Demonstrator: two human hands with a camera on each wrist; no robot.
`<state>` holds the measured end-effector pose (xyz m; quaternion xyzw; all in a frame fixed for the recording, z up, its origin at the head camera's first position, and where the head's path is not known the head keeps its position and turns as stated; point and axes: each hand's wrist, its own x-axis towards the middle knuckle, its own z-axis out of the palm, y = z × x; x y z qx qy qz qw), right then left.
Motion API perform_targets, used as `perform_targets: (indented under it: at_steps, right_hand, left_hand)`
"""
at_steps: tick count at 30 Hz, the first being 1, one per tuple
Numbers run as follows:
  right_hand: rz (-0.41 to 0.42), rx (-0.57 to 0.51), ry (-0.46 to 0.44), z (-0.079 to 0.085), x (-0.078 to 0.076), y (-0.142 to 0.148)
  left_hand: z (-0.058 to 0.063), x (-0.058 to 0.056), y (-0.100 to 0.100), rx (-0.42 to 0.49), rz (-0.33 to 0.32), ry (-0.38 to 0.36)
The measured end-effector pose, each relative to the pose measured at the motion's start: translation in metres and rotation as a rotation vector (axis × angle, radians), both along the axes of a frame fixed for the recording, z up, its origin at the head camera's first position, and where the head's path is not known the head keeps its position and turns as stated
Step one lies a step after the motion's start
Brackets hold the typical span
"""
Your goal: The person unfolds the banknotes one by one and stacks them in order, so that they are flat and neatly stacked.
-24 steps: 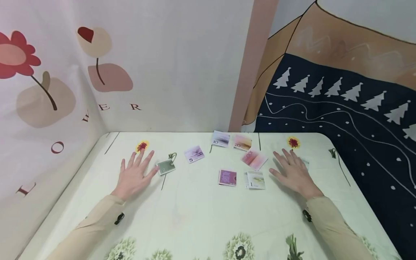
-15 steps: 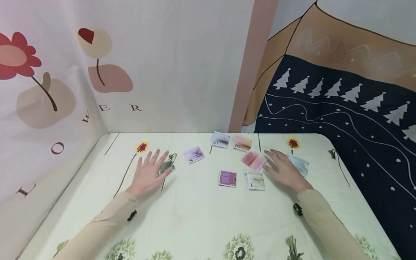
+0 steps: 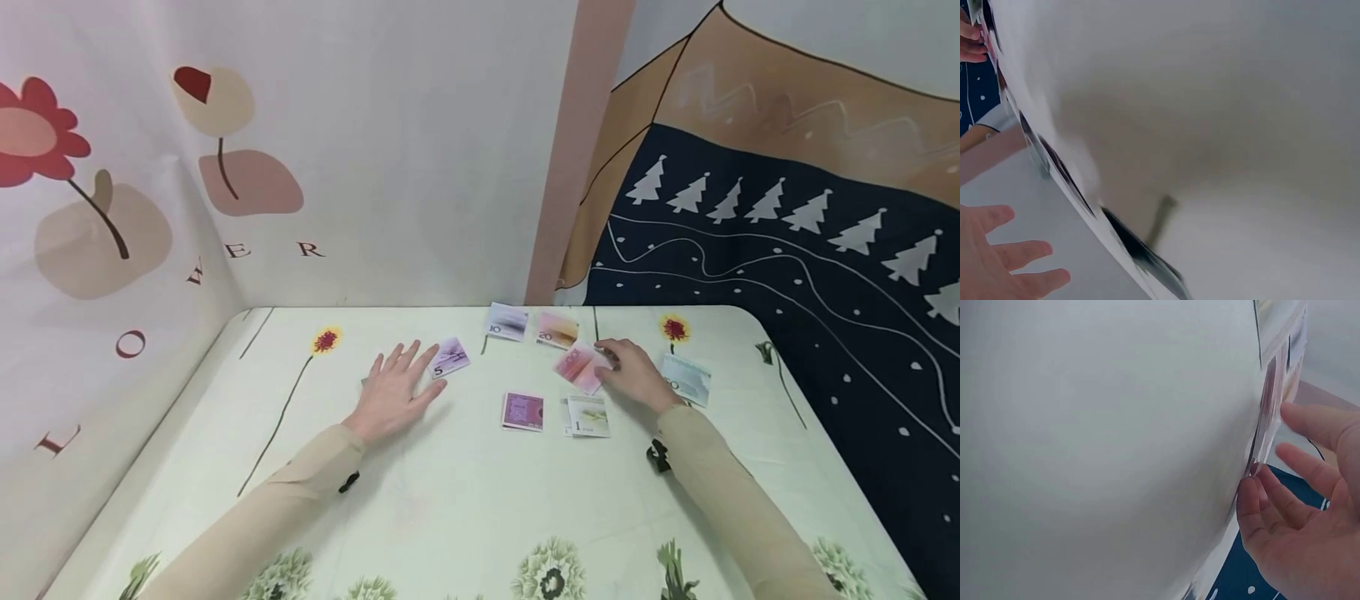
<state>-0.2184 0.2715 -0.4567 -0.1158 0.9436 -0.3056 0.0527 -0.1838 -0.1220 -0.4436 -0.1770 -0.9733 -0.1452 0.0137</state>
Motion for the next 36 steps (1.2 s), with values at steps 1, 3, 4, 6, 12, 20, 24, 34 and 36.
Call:
perform_targets:
  at_steps: [1,3,4,6,12,20,24,34,36]
  right_hand:
    - [-0.007,0.004,-0.004,0.000,-0.001,-0.001]
    - [-0.015,0.013,-0.015,0.000,-0.004,-0.002]
    - [-0.018,0.017,-0.025,0.000,-0.005,-0.002]
    - [-0.021,0.024,-0.035,0.000,-0.006,-0.003]
    - [-0.050,0.015,-0.069,0.003,-0.009,-0.008]
    - [-0.083,-0.016,-0.071,0.003,-0.011,-0.011]
    - [-0.096,-0.023,-0.091,0.004,-0.011,-0.012]
    - [-0.110,-0.032,-0.098,0.005,-0.006,-0.019]
    - [-0.114,-0.032,-0.107,0.005,-0.005,-0.020]
  left_hand:
    - [0.000,-0.001,0.005,0.003,-0.003,-0.004]
    - [0.001,-0.005,0.015,0.006,-0.009,-0.007]
    - [0.002,-0.006,0.021,0.015,-0.015,-0.010]
    - [0.003,-0.009,0.033,0.032,-0.028,-0.015]
    - [0.008,-0.019,0.069,0.118,-0.086,-0.043]
    - [0.005,-0.025,0.120,0.016,-0.116,-0.115]
    - [0.002,-0.025,0.145,-0.005,-0.119,-0.160]
    - [-0.004,-0.025,0.182,0.071,-0.100,-0.190]
    - [-0.005,-0.026,0.185,0.093,-0.106,-0.186]
